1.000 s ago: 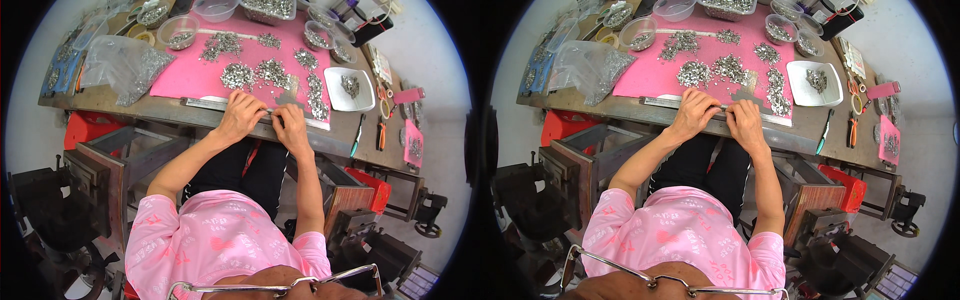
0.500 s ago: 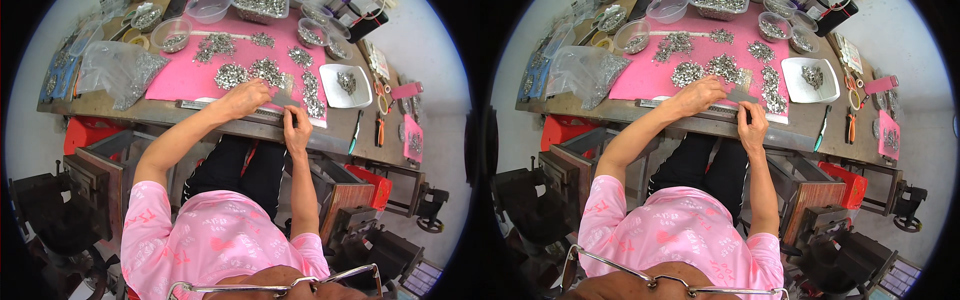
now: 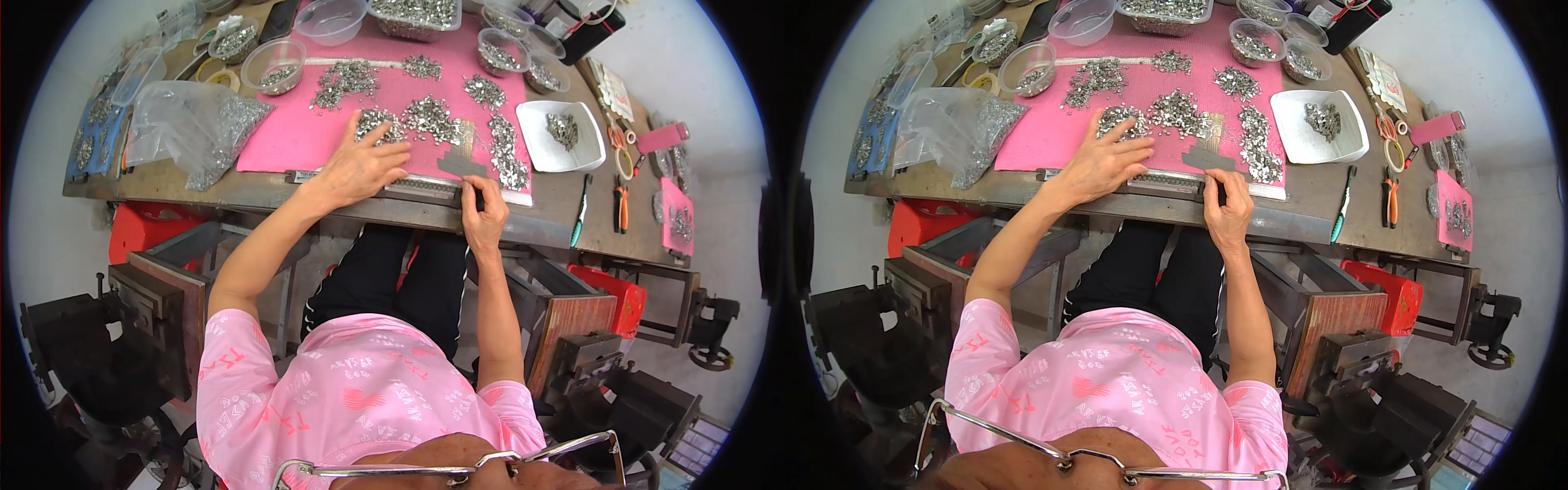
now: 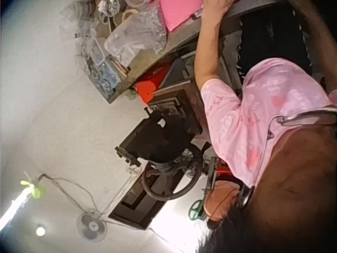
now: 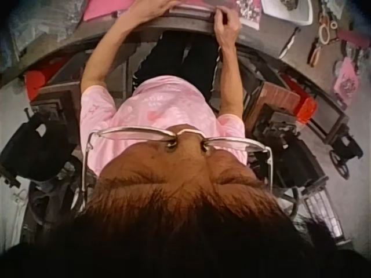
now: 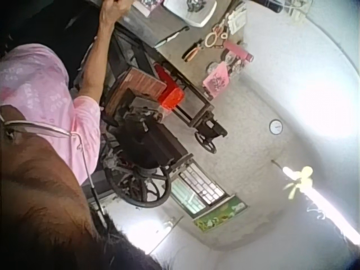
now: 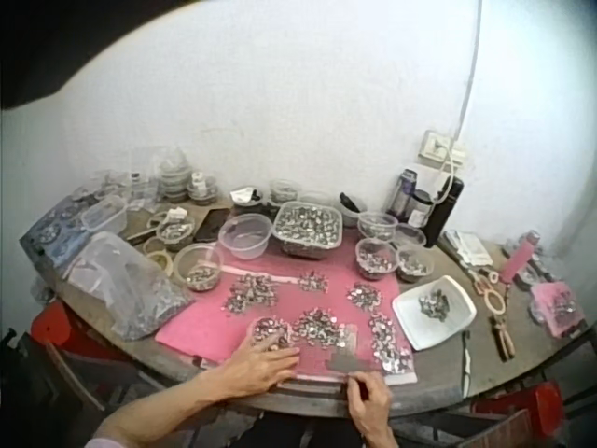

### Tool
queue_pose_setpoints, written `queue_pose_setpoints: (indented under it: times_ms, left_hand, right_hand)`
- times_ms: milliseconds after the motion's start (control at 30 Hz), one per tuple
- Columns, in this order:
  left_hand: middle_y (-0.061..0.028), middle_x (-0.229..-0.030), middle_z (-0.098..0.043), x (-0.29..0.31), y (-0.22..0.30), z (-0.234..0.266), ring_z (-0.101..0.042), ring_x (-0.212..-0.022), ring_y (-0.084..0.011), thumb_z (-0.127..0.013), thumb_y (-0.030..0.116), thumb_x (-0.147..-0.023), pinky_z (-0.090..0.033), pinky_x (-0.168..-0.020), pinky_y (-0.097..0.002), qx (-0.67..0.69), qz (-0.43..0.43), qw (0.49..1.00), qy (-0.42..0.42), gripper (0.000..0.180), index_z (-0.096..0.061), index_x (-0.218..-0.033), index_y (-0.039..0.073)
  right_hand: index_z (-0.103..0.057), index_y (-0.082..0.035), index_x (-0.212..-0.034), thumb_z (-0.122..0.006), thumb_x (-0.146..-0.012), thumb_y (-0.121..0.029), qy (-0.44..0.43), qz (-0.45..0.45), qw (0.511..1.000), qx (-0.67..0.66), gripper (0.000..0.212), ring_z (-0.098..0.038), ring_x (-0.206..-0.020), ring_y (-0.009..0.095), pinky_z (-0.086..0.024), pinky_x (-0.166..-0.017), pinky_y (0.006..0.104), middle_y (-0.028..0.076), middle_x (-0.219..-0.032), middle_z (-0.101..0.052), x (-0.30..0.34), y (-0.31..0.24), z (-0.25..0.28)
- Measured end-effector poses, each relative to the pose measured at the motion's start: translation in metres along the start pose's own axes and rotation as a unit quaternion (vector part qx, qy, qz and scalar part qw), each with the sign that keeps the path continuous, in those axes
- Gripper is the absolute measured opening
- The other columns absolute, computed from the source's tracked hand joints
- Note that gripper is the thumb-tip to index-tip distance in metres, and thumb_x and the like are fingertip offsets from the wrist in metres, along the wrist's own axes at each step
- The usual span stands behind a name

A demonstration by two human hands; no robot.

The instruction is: The person arranges small metal pieces onto a metal track tool by hand, presses them using a manual press machine, and continues placing metal pieces into the track tool.

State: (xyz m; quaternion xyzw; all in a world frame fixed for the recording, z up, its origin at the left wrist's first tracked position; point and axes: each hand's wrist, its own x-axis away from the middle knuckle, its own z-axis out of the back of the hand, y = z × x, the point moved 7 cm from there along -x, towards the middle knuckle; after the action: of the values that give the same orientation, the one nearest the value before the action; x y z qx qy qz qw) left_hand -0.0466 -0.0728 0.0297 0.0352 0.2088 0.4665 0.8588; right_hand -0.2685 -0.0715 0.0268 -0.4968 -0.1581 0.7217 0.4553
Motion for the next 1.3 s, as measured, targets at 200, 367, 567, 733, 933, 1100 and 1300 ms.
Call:
queue_pose_setpoints:
  times_ms: [200,367,567,733,933,1100,1300]
  left_hand:
    - [-0.0077,-0.119,-0.063,0.037,0.017,0.016,-0.054,-0.115,-0.0287,-0.073,0.034,-0.088,-0.03,-0.108,-0.0521,0.065,0.036,0.992,0.104,0.041,-0.069,-0.121,0.01]
    - [-0.0098,-0.107,-0.057,0.05,0.021,0.003,-0.053,-0.102,-0.0284,-0.078,0.029,-0.082,-0.037,-0.095,-0.0448,0.076,0.094,0.984,0.129,0.041,-0.066,-0.114,0.007]
    - [-0.0119,-0.107,-0.056,0.062,0.03,-0.002,-0.055,-0.096,-0.0296,-0.084,0.015,-0.075,-0.042,-0.083,-0.0408,0.098,0.06,0.973,0.199,0.038,-0.065,-0.107,0.006]
    - [-0.0119,-0.108,-0.056,0.063,0.031,-0.001,-0.056,-0.095,-0.0295,-0.085,0.013,-0.074,-0.042,-0.082,-0.0412,0.088,0.062,0.972,0.208,0.038,-0.064,-0.105,0.007]
    - [-0.0115,-0.107,-0.056,0.06,0.03,-0.002,-0.055,-0.094,-0.0289,-0.085,0.014,-0.074,-0.042,-0.082,-0.0408,0.102,0.065,0.973,0.197,0.039,-0.064,-0.106,0.006]
    - [-0.0115,-0.108,-0.056,0.046,0.02,0.001,-0.054,-0.098,-0.0292,-0.081,0.018,-0.079,-0.042,-0.085,-0.0423,0.114,0.084,0.979,0.147,0.036,-0.064,-0.109,0.006]
    - [-0.0104,-0.137,-0.054,0.027,0.023,0.0,-0.043,-0.131,-0.0353,-0.071,0.03,-0.09,-0.029,-0.109,-0.0576,0.064,0.045,0.994,0.075,0.047,-0.061,-0.129,0.005]
  right_hand:
    - [-0.067,0.0,-0.106,-0.075,-0.082,-0.002,-0.038,0.069,0.995,0.056,0.025,-0.061,-0.094,0.031,-0.048,-0.085,0.0405,0.014,-0.102,-0.065,0.005,-0.016,0.003]
    - [-0.065,0.0,-0.112,-0.082,-0.078,-0.008,-0.055,0.097,0.987,0.112,0.039,-0.058,-0.101,0.035,-0.047,-0.088,0.0443,0.015,-0.111,-0.062,0.026,-0.017,0.002]
    - [-0.064,0.0,-0.11,-0.085,-0.075,-0.006,0.013,0.14,0.978,0.151,0.041,-0.058,-0.104,0.035,-0.048,-0.088,0.0438,0.014,-0.109,-0.061,0.047,-0.024,0.001]
    - [-0.064,0.0,-0.109,-0.085,-0.074,-0.005,0.015,0.14,0.978,0.153,0.041,-0.058,-0.104,0.035,-0.048,-0.088,0.0437,0.014,-0.109,-0.061,0.048,-0.023,0.001]
    - [-0.064,-0.001,-0.109,-0.087,-0.071,-0.001,0.011,0.131,0.98,0.147,0.044,-0.058,-0.103,0.035,-0.048,-0.089,0.0442,0.014,-0.108,-0.062,0.041,-0.024,0.005]
    - [-0.065,0.001,-0.108,-0.083,-0.078,-0.01,-0.127,0.043,0.985,0.112,0.037,-0.057,-0.097,0.033,-0.048,-0.084,0.0424,0.016,-0.104,-0.061,0.009,-0.02,0.005]
    - [-0.066,0.004,-0.108,-0.077,-0.084,-0.014,-0.196,0.08,0.973,0.096,0.032,-0.061,-0.098,0.035,-0.049,-0.088,0.0435,0.017,-0.106,-0.065,-0.039,-0.023,-0.013]
